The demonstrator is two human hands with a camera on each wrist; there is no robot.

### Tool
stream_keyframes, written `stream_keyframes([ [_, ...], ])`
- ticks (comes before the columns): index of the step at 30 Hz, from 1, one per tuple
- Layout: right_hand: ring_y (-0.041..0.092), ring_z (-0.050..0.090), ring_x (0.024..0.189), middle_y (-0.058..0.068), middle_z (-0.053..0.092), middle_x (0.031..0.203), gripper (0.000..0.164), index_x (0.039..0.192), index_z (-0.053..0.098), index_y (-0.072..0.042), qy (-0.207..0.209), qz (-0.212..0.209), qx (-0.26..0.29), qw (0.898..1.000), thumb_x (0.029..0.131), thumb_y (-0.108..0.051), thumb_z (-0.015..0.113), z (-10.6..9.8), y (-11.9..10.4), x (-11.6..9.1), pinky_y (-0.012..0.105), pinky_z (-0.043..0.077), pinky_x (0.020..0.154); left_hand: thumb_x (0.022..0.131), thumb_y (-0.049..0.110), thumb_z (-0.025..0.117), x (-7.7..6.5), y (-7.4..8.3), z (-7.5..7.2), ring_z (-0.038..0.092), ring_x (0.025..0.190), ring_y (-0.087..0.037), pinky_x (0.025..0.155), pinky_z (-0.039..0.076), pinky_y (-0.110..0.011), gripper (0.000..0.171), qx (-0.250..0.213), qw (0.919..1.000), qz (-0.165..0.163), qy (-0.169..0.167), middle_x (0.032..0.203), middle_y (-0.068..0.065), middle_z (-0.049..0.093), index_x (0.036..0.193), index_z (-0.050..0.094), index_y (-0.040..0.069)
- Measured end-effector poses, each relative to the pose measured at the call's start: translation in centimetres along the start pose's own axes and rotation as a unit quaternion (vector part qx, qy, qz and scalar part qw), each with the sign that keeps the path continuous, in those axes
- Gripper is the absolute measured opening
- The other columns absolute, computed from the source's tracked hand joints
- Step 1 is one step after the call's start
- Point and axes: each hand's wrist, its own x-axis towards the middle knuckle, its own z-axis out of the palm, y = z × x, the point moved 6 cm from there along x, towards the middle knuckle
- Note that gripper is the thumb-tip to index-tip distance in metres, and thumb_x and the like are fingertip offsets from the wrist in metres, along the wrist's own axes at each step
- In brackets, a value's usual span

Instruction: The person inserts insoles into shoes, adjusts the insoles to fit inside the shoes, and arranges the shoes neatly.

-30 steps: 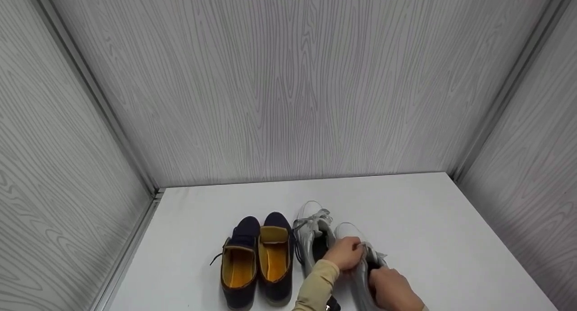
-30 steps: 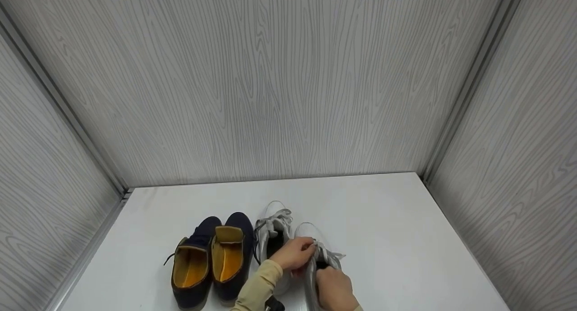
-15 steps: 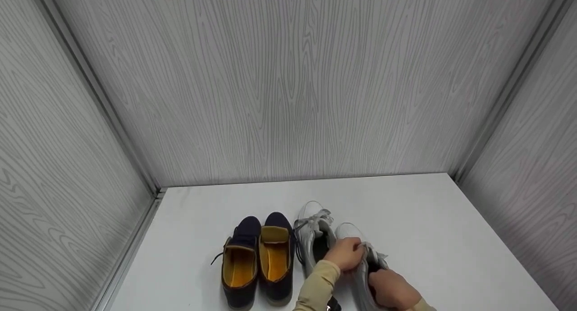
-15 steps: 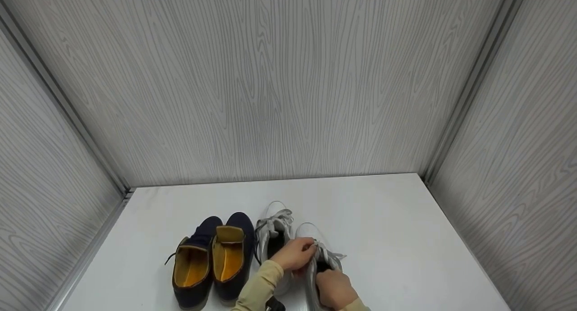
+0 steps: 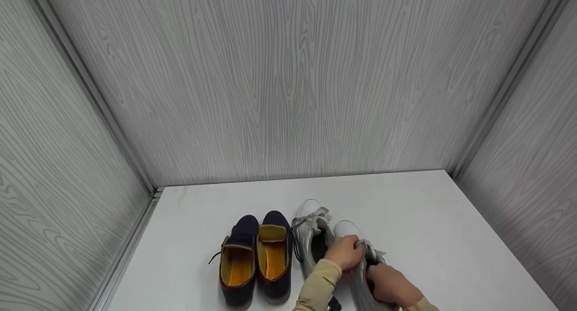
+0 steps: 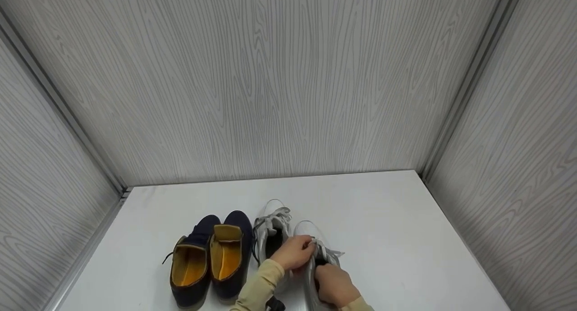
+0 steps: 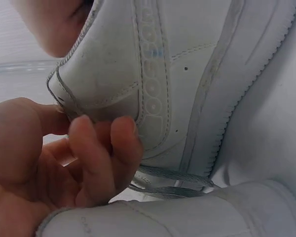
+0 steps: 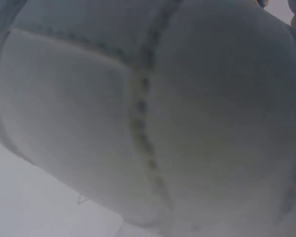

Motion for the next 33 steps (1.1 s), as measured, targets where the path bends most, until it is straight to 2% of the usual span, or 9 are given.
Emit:
stream_keyframes([
  [2, 0.008, 0.037, 0.045, -0.01, 0.046, 0.05, 0.026, 0.055, 0.053, -0.017, 0.01, -0.02, 0.026, 0.999, 0.063, 0.004, 0.065, -0.5, -0.1, 0.1, 0.026, 0.032, 0.042, 0.092, 0.019, 0.05, -0.3, 0.1, -0.3, 0.037, 0.045, -0.011, 0.046, 0.032, -0.025, 0.029, -0.007, 1.0, -0.003, 0.004, 0.055, 0.004, 0.036, 0.065, 0.04, 0.015],
  [6, 0.006, 0.043, 0.045, -0.012, 0.05, 0.051, 0.018, 0.056, 0.058, -0.018, 0.038, -0.015, 0.05, 0.998, 0.068, -0.01, 0.069, -2.0, 0.3, 0.1, 0.026, 0.036, 0.042, 0.094, 0.019, 0.049, -0.9, 0.4, -0.5, 0.037, 0.046, -0.012, 0.048, 0.033, -0.026, 0.028, -0.018, 0.9998, -0.009, 0.004, 0.055, 0.004, 0.033, 0.068, 0.041, 0.015],
  [11, 0.009, 0.044, 0.045, -0.009, 0.048, 0.051, 0.024, 0.056, 0.055, -0.018, 0.087, 0.04, 0.038, 0.995, 0.073, -0.021, 0.071, -3.6, 1.3, -0.2, 0.028, 0.037, 0.042, 0.094, 0.021, 0.05, -1.7, 1.0, -0.6, 0.047, 0.053, -0.012, 0.055, 0.042, -0.027, 0.02, -0.001, 0.9993, -0.005, 0.038, 0.061, 0.003, 0.045, 0.075, 0.05, 0.014],
  [15, 0.011, 0.042, 0.046, -0.006, 0.045, 0.051, 0.031, 0.054, 0.051, -0.017, 0.127, 0.098, 0.008, 0.987, 0.075, -0.025, 0.073, -4.3, 2.5, -0.5, 0.03, 0.033, 0.043, 0.091, 0.019, 0.054, -2.5, 1.5, -0.4, 0.051, 0.054, -0.011, 0.055, 0.043, -0.026, 0.02, 0.016, 0.9972, 0.006, 0.073, 0.062, 0.002, 0.05, 0.072, 0.052, 0.014],
  [18, 0.013, 0.041, 0.046, -0.004, 0.044, 0.051, 0.033, 0.055, 0.049, -0.015, 0.135, 0.133, -0.008, 0.982, 0.075, -0.027, 0.073, -4.2, 3.4, -0.6, 0.031, 0.031, 0.043, 0.088, 0.021, 0.058, -3.5, 1.8, -0.1, 0.057, 0.058, -0.015, 0.056, 0.045, -0.027, 0.017, 0.03, 0.9942, 0.017, 0.102, 0.064, -0.001, 0.055, 0.075, 0.054, 0.012],
  [20, 0.015, 0.041, 0.046, -0.003, 0.044, 0.052, 0.032, 0.057, 0.048, -0.015, 0.129, 0.146, -0.012, 0.981, 0.075, -0.029, 0.071, -4.0, 3.8, -0.7, 0.031, 0.03, 0.043, 0.086, 0.024, 0.061, -4.3, 2.0, 0.2, 0.061, 0.065, -0.021, 0.06, 0.048, -0.031, 0.016, 0.056, 0.99, 0.021, 0.127, 0.07, -0.006, 0.061, 0.084, 0.058, 0.008],
  [25, 0.016, 0.045, 0.05, -0.001, 0.047, 0.056, 0.028, 0.062, 0.049, -0.014, 0.105, 0.162, -0.018, 0.981, 0.077, -0.032, 0.066, -2.8, 4.6, -0.7, 0.034, 0.034, 0.045, 0.082, 0.029, 0.064, -6.4, 1.4, 2.0, 0.062, 0.059, -0.029, 0.053, 0.046, -0.037, 0.035, 0.109, 0.9797, -0.016, 0.168, 0.069, -0.013, 0.063, 0.104, 0.053, 0.004],
  [30, 0.017, 0.05, 0.054, -0.001, 0.053, 0.061, 0.02, 0.067, 0.055, -0.014, 0.099, 0.162, -0.031, 0.981, 0.081, -0.026, 0.061, -1.7, 5.0, -0.8, 0.039, 0.04, 0.049, 0.086, 0.032, 0.059, -7.3, 0.3, 3.9, 0.055, 0.046, -0.025, 0.044, 0.04, -0.036, 0.033, 0.113, 0.9724, -0.075, 0.189, 0.058, -0.009, 0.057, 0.106, 0.051, 0.007],
  [33, 0.017, 0.05, 0.053, 0.0, 0.053, 0.061, 0.019, 0.067, 0.054, -0.013, 0.112, 0.158, -0.036, 0.98, 0.083, -0.021, 0.057, -1.3, 4.9, -0.8, 0.039, 0.041, 0.048, 0.086, 0.03, 0.057, -7.3, 0.3, 4.2, 0.054, 0.046, -0.024, 0.044, 0.039, -0.036, 0.024, 0.131, 0.9681, -0.084, 0.197, 0.057, -0.008, 0.056, 0.098, 0.052, 0.009],
])
